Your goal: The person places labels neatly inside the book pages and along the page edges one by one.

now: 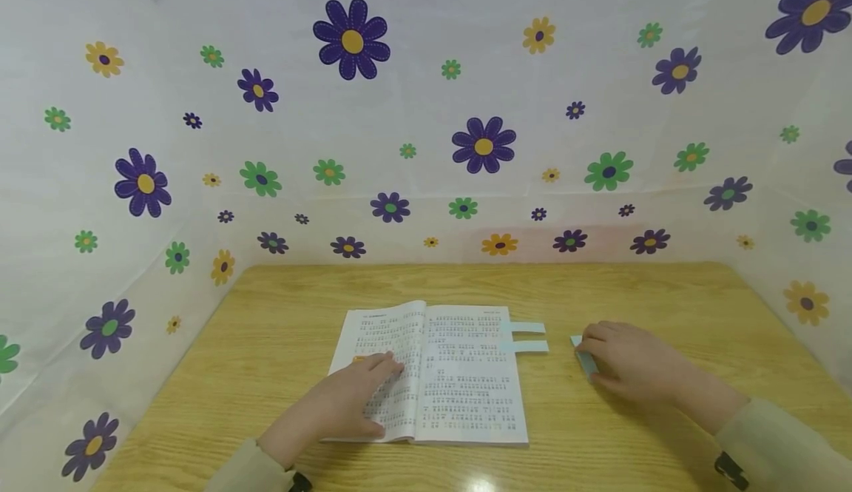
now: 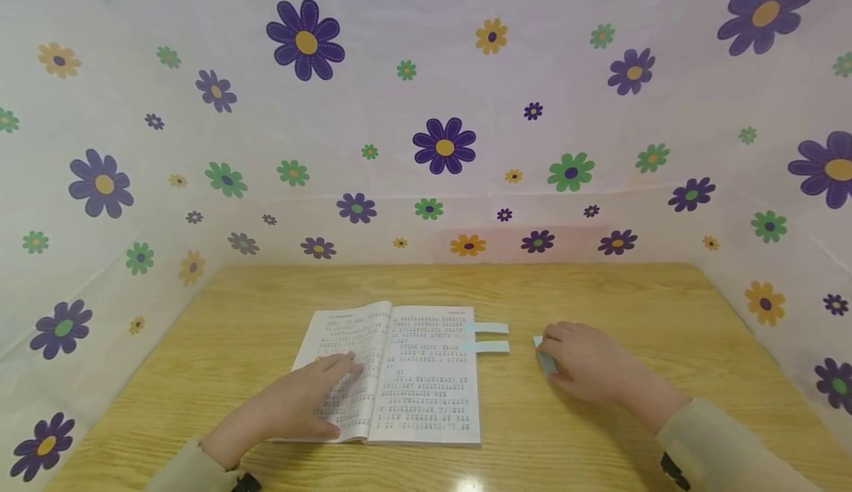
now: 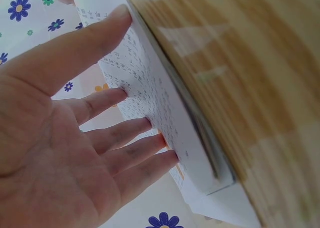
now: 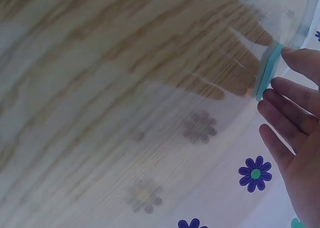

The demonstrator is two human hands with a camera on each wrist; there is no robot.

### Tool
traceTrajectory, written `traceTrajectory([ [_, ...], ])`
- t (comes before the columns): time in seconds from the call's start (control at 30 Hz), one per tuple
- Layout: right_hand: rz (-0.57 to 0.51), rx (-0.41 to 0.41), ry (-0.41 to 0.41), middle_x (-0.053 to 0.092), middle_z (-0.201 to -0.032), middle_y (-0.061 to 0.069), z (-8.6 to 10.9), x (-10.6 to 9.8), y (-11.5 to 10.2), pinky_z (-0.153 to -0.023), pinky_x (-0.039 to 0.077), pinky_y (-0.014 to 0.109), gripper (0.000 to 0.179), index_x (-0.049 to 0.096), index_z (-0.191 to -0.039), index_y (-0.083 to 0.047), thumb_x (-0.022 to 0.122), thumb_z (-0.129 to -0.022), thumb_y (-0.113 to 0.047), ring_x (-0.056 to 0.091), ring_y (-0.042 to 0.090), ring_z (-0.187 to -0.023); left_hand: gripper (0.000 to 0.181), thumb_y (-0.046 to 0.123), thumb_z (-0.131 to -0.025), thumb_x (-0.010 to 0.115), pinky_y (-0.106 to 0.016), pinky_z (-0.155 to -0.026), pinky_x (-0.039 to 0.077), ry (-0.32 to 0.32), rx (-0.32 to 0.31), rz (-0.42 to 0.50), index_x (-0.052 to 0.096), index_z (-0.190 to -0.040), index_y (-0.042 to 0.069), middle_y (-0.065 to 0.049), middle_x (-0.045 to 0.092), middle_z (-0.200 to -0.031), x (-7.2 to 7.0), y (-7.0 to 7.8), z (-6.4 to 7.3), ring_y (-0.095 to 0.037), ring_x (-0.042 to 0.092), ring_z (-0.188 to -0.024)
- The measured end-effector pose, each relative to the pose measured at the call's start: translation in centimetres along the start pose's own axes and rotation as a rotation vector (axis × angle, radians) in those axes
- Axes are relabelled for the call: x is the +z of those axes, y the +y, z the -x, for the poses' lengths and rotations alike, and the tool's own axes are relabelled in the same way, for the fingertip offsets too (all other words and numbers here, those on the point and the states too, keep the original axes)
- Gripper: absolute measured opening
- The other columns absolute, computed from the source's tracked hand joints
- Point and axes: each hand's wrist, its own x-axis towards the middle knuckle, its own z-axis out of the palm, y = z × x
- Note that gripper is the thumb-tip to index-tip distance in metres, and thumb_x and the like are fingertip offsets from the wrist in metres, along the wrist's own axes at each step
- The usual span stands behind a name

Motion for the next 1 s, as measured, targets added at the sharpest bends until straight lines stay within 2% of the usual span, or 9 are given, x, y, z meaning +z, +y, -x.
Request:
traceTrajectory([
  [0.43, -0.053, 0.033, -0.012, 0.072, -0.117, 0.01, -0.13, 0.07, -0.05, -0.097, 0.063, 0.051, 0.036, 0.076, -0.118, -0.006, 0.086, -0.088, -0.022, 0.071, 0.03, -0.107, 0.089, 0.024, -0.077, 0.097, -0.058, -0.119, 0.049, 0.007, 0.002, 0.001, 0.053, -0.152, 0.006, -0.021, 0.049, -0.162, -0.07, 0.03, 0.02, -0.042, 0.051, -0.148],
  [1.0, -0.063, 0.044, -0.005, 0.072, -0.116, 0.008, -0.2, 0.25, 0.08, -0.097, 0.063, 0.051, 0.033, 0.077, -0.116, -0.007, 0.086, -0.087, -0.021, 0.071, 0.029, -0.106, 0.091, 0.025, -0.077, 0.097, -0.059, -0.12, 0.048, -0.002, -0.005, 0.011, 0.052, -0.154, 0.007, -0.02, 0.048, -0.163, -0.19, 0.07, -0.03, -0.042, 0.049, -0.149],
])
